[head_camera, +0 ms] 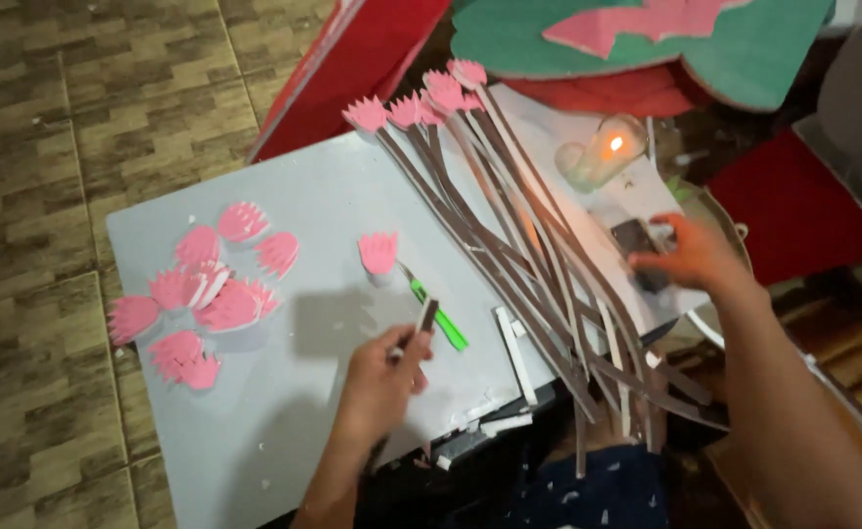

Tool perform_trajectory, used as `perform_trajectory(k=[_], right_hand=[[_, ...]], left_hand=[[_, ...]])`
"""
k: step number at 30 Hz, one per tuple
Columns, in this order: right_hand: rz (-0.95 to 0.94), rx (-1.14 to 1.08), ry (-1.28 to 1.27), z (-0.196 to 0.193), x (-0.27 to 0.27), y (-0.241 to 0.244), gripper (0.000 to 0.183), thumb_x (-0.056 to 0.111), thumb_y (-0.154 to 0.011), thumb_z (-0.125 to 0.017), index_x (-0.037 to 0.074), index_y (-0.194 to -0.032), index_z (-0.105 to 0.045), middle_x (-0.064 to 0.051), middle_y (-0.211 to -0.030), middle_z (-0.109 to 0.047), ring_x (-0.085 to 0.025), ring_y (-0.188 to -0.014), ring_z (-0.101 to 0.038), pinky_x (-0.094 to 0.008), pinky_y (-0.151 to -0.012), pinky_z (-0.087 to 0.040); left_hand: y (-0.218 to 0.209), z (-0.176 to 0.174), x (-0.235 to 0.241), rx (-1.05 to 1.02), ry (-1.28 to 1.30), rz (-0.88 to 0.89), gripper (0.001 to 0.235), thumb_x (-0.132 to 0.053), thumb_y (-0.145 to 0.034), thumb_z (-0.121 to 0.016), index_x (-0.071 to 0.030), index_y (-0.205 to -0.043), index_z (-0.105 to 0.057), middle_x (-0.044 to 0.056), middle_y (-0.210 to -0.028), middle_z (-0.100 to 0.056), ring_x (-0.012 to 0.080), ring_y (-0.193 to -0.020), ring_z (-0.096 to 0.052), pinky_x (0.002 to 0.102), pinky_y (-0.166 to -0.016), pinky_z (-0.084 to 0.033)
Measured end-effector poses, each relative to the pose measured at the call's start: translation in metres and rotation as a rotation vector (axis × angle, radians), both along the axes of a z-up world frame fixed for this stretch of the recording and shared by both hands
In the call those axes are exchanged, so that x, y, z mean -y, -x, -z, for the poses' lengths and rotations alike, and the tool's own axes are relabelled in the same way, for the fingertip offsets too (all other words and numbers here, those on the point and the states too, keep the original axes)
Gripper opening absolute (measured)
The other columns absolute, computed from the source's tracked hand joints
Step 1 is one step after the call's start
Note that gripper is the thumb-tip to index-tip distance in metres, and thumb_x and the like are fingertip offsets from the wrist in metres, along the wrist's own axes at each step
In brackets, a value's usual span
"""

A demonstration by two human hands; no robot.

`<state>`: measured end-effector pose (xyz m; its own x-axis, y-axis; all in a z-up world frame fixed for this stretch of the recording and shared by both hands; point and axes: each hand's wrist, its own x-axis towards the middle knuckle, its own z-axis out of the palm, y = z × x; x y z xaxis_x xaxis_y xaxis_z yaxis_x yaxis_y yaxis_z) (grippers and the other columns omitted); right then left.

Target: Assembling decorative flowers by gluing pink foam petals onto long brown stems using heat and adhesive.

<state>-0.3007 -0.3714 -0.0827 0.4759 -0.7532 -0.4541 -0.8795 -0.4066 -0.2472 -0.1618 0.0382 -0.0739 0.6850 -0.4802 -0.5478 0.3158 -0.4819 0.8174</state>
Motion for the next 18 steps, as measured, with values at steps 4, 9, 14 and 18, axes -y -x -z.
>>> perform_trajectory(k=[4,9,14,18], right_hand=[[-0.046,0.077,0.017,0.01,0.017,0.015,0.077,0.032,-0.078,-0.086,0.025,-0.148,-0.054,-0.018,-0.116,-0.068,-0.037,-0.1,-0.066,-0.048,-0.085,-0.048],[-0.115,-0.025,0.049,-0.006,0.006,0.016,0.078,0.056,-0.083,-0.068,0.035,-0.155,-0.047,-0.022,-0.125,-0.054,-0.037,-0.082,-0.067,-0.049,-0.078,-0.054],[-0.326,0.095,0.3,0.036,0.014,-0.003,0.065,0.061,-0.086,-0.067,0.026,-0.14,-0.065,-0.019,-0.133,-0.052,-0.037,-0.127,-0.048,-0.052,-0.105,-0.044],[-0.51,0.172,0.529,0.093,0.054,-0.007,0.027,0.042,-0.085,-0.074,0.023,-0.102,-0.08,-0.017,-0.111,-0.064,-0.037,-0.104,-0.059,-0.047,-0.095,-0.048]], left_hand=[[0.019,0.003,-0.013,-0.009,0.144,-0.081,0.028,-0.028,-0.096,-0.063,-0.009,-0.109,-0.079,0.0,-0.081,-0.07,0.0107,-0.052,-0.053,0.025,-0.051,-0.042],[0.034,0.016,-0.023,-0.055,0.102,-0.159,0.038,-0.029,-0.094,-0.064,-0.011,-0.125,-0.076,0.003,-0.077,-0.069,0.0109,-0.058,-0.051,0.026,-0.058,-0.046],[0.045,0.01,-0.023,-0.088,0.087,-0.142,0.044,-0.031,-0.093,-0.064,-0.01,-0.131,-0.074,0.002,-0.079,-0.069,0.0107,-0.057,-0.051,0.026,-0.055,-0.045],[0.047,-0.001,-0.026,-0.086,0.041,-0.118,0.047,-0.034,-0.092,-0.065,-0.013,-0.133,-0.074,0.002,-0.082,-0.072,0.0111,-0.059,-0.055,0.028,-0.056,-0.049]])
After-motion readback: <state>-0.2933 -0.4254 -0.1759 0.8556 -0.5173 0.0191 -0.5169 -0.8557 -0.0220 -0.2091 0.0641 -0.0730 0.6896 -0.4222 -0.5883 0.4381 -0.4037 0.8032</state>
